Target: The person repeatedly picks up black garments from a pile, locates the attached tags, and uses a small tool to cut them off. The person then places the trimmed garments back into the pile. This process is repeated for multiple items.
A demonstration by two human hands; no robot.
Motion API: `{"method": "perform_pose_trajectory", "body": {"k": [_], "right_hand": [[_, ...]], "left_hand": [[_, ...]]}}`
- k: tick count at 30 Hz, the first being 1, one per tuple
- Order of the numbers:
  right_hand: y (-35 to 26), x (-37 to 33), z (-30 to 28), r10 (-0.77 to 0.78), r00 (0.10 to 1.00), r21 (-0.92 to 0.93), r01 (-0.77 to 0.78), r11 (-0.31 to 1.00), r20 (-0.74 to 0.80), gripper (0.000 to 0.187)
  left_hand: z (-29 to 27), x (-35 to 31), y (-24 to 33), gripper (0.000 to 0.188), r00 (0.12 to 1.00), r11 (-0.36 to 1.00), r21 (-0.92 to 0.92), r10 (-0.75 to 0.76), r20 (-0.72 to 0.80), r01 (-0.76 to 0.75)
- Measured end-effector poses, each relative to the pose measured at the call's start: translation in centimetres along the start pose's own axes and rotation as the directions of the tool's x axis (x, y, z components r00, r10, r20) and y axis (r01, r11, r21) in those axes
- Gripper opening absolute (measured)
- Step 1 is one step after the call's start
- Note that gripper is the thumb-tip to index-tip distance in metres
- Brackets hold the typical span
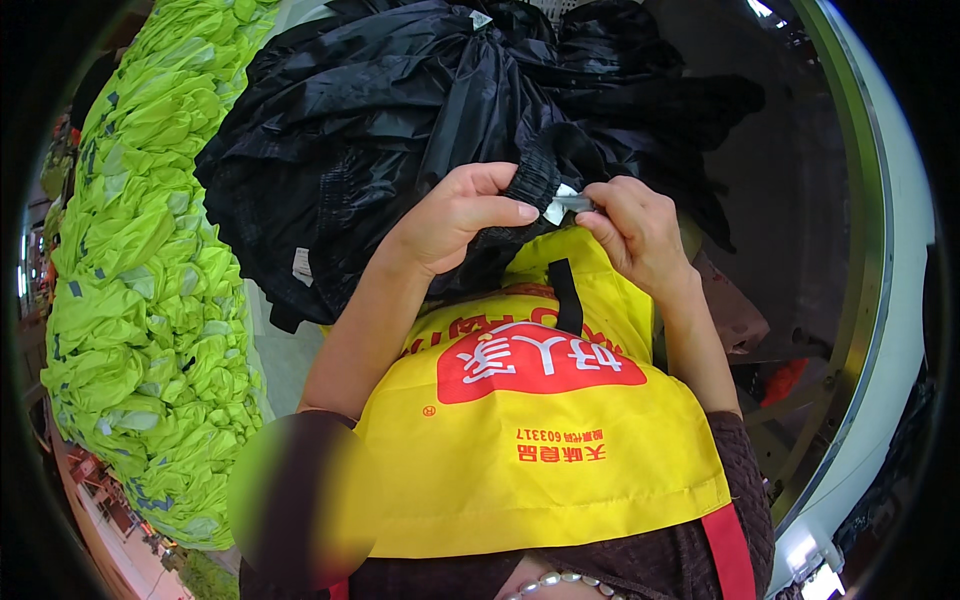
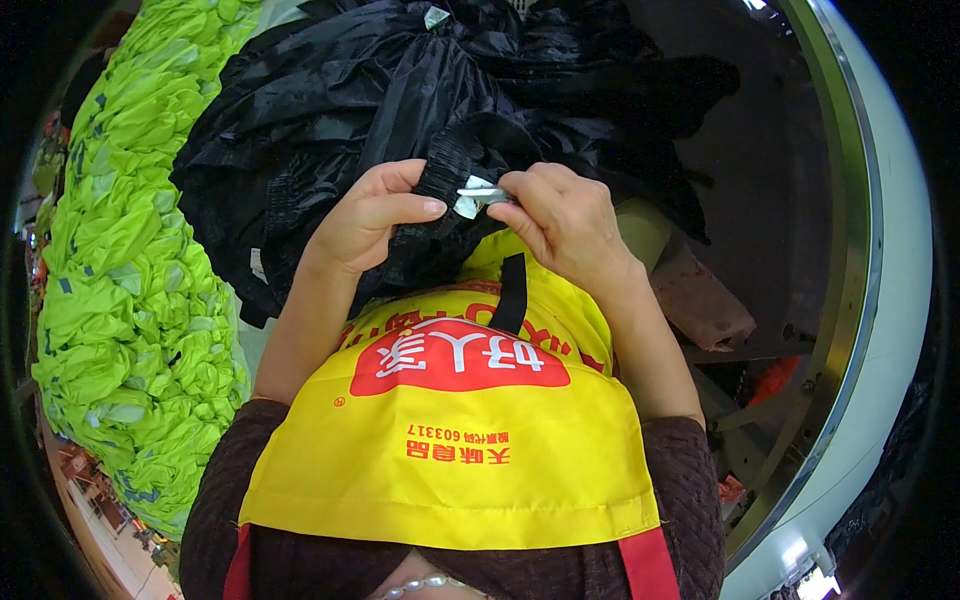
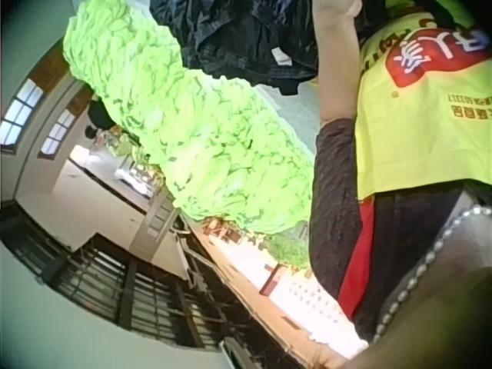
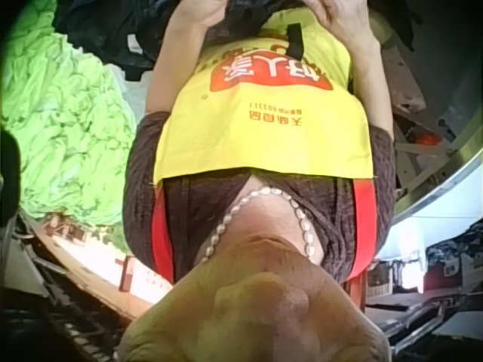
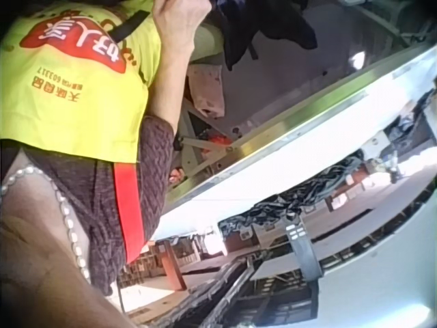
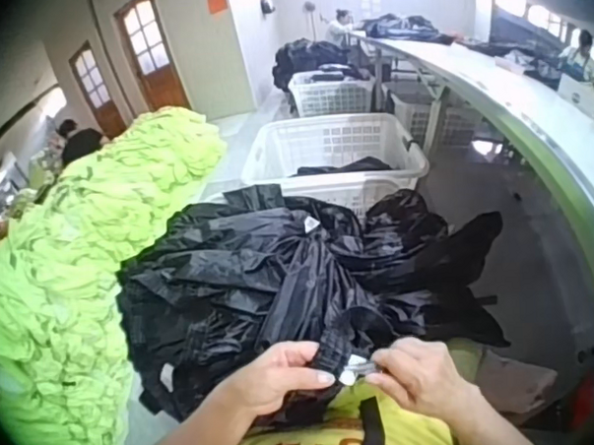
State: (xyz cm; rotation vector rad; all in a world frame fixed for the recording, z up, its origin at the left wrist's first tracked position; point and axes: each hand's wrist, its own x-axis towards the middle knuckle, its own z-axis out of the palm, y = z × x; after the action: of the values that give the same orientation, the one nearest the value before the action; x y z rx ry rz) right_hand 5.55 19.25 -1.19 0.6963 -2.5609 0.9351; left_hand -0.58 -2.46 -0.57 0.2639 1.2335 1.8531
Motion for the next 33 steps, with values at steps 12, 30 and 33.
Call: {"method": "perform_pose_trajectory", "body": {"k": [12, 30, 33], "right_hand": [[2.4, 0.4, 1.1, 0.598, 0.8, 0.578, -0.461, 0.674, -0.059, 0.035], [5.5, 6.0, 3.5, 0.524, 0.852, 0.303, -0.504, 0.808, 0.02, 0.023], [6.1, 6.1, 4.8, 0.486, 0.874, 0.427, -0.442, 0.789, 0.008, 0.023]], "left_hand": [[0.4, 0.2, 0.2, 0.017, 0.991, 0.994, -0.009, -0.109, -0.073, 0.109], [0.1, 0.1, 1.2, 0.01, 0.971, 0.758, 0.614, 0.112, 0.21, -0.22], [-0.3, 0.4, 1.6, 0.008, 0.942, 0.645, 0.687, 0.223, 0.249, -0.335]]}}
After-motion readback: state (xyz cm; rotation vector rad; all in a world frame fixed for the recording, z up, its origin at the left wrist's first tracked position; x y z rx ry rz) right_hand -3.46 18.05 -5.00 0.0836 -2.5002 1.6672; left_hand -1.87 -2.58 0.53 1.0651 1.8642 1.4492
